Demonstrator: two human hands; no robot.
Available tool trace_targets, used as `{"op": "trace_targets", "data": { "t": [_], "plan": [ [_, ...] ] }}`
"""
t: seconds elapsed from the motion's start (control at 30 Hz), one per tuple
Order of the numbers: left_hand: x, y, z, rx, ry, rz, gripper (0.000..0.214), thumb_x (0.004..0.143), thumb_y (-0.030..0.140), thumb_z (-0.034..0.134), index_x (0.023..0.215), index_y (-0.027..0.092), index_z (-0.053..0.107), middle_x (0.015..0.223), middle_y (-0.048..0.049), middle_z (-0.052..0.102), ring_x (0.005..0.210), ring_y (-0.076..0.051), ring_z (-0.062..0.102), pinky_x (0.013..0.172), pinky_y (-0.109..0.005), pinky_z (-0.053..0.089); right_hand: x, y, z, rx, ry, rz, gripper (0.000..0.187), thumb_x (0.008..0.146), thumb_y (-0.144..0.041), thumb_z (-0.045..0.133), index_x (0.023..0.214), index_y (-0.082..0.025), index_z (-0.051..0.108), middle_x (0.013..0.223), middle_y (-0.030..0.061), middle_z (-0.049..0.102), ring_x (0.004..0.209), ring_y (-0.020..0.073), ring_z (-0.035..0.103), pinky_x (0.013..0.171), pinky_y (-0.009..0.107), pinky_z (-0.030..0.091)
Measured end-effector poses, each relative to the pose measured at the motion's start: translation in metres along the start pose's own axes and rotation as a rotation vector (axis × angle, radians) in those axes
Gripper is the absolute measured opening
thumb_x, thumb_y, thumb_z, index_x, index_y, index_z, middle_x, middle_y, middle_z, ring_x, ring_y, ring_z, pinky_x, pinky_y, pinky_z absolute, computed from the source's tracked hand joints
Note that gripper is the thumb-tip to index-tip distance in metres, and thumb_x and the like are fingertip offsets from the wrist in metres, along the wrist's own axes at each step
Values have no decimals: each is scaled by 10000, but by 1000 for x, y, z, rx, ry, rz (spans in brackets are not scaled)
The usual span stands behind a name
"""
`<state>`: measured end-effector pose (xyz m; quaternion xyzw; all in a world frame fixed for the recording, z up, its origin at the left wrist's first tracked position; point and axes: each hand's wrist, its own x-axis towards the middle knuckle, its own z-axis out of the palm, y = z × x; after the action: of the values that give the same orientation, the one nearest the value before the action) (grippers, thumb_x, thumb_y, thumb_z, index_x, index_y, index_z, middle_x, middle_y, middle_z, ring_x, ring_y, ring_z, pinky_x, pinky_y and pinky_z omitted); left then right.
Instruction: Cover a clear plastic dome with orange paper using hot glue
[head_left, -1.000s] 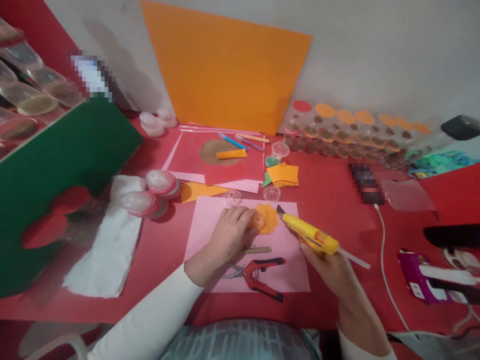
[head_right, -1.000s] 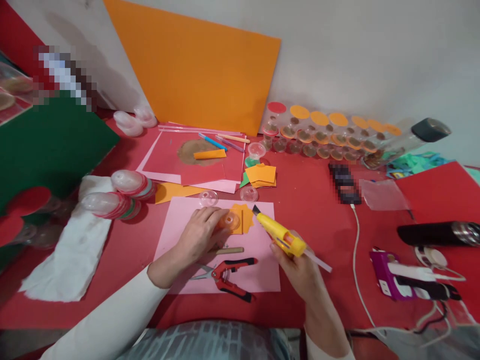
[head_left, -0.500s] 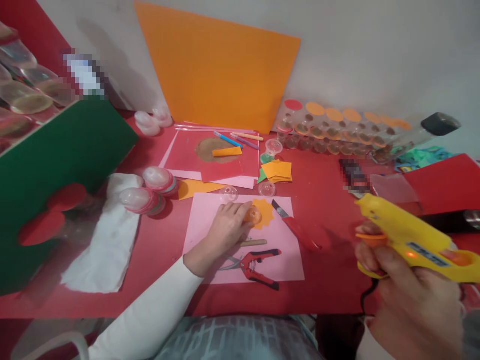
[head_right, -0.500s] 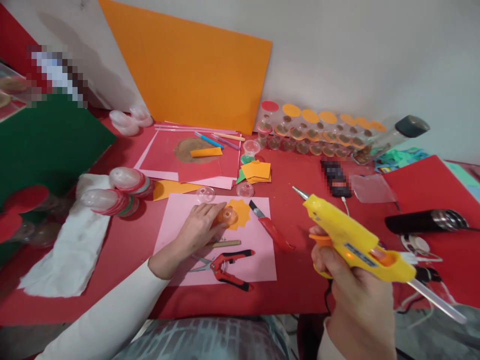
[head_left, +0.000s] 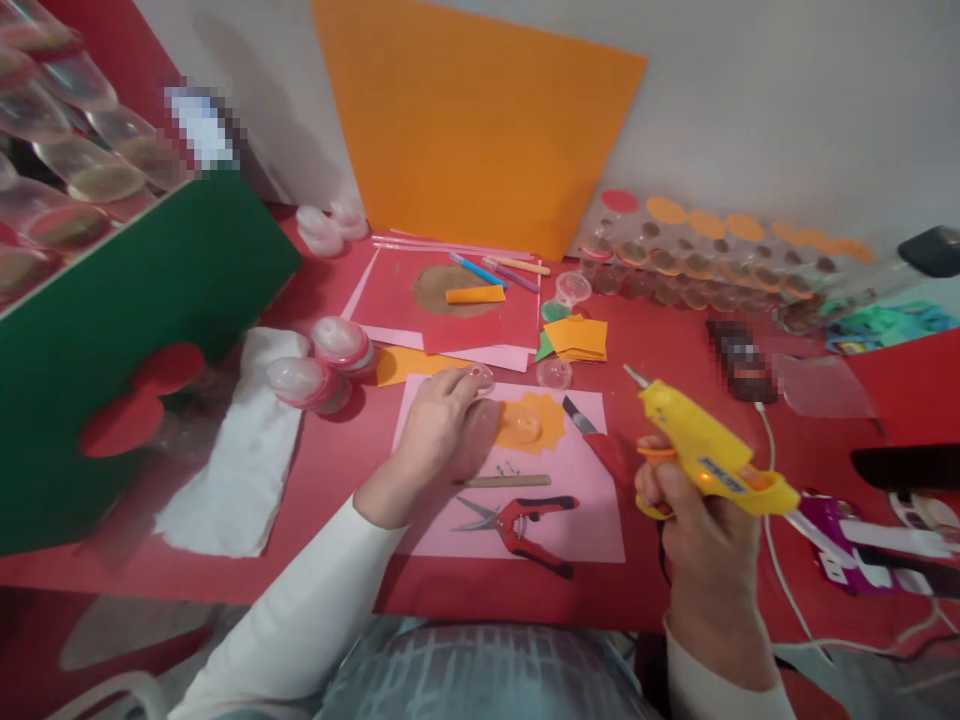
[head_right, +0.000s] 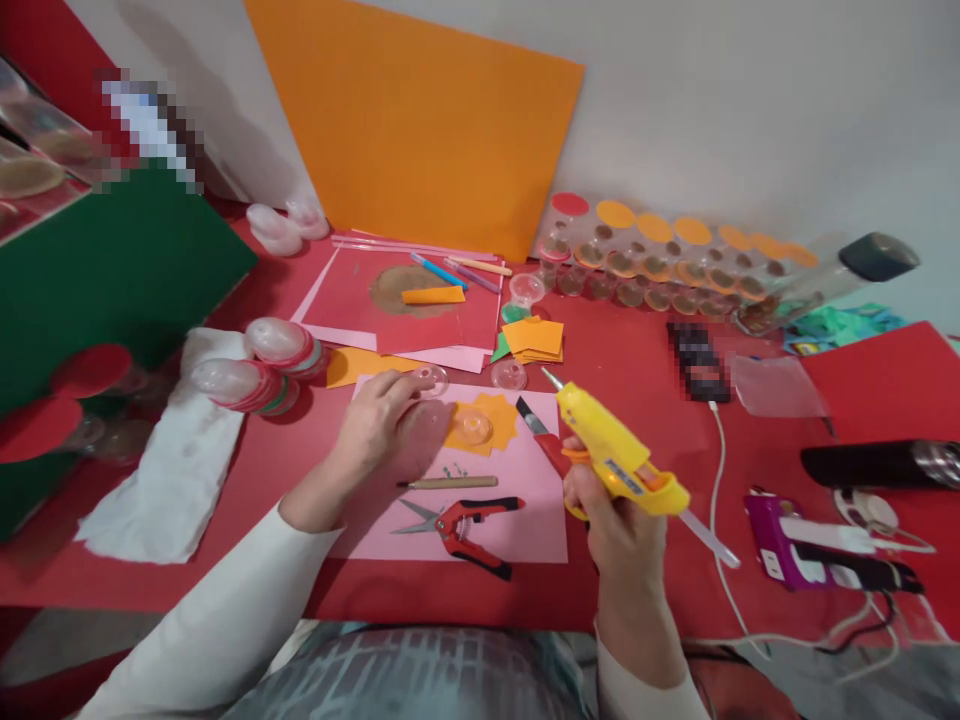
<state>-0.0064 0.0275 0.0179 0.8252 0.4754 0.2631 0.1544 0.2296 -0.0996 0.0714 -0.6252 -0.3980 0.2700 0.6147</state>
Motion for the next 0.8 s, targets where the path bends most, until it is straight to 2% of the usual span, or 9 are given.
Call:
{"op": "trace_targets", "data": {
  "t": [0.07,0.13,0.27,0.43,0.53,0.67,0.8],
  "plan": [
    [0,-3,-5,-10,-3,-15,209,950,141,591,1078,230,732,1021,-75,754,991,-242,721,880,-349,584,-6,20,-12,-48,-69,45,236,880,-418,764,939,-192,732,580,-26,592,468,122,526,413,240,439],
    [0,-3,-8,-29,-17,-2,163,948,159,598,995,230,736,956,-62,739,951,-229,720,832,-321,588,-9,31,-23,-80,-86,64,256,872,-436,780,934,-190,749,587,-16,611,456,119,514,394,237,423],
    [-1,-2,-14,-79,-47,22,125,950,204,615,881,221,718,871,-48,721,826,-200,696,722,-280,565,-5,32,-34,-66,-75,39,178,886,-367,779,948,-200,775,664,0,652,484,114,541,429,245,450],
    [1,-6,-25,-86,-45,-66,118,943,226,603,897,207,710,764,-12,668,652,-157,602,624,-252,490,6,13,-16,38,-49,1,106,879,-301,773,954,-227,764,878,36,743,497,97,542,439,249,441],
    [3,-10,-30,-98,44,-112,119,944,227,588,938,202,704,743,-2,639,644,-158,577,638,-265,493,10,3,0,126,-124,31,96,879,-310,769,920,-223,764,785,15,718,468,95,519,425,248,424],
    [2,-19,-28,-86,158,-140,149,932,220,621,1066,189,677,839,-26,639,768,-195,619,739,-318,545,11,9,10,186,-159,116,121,882,-313,768,928,-202,751,699,-8,651,471,95,501,418,234,399],
    [1,-25,-16,-60,123,-142,368,888,228,728,1242,211,629,1100,-83,646,951,-238,660,855,-393,585,10,33,9,200,-225,199,157,921,-334,740,992,-193,735,579,-49,560,464,94,467,430,213,373]
  ]
}}
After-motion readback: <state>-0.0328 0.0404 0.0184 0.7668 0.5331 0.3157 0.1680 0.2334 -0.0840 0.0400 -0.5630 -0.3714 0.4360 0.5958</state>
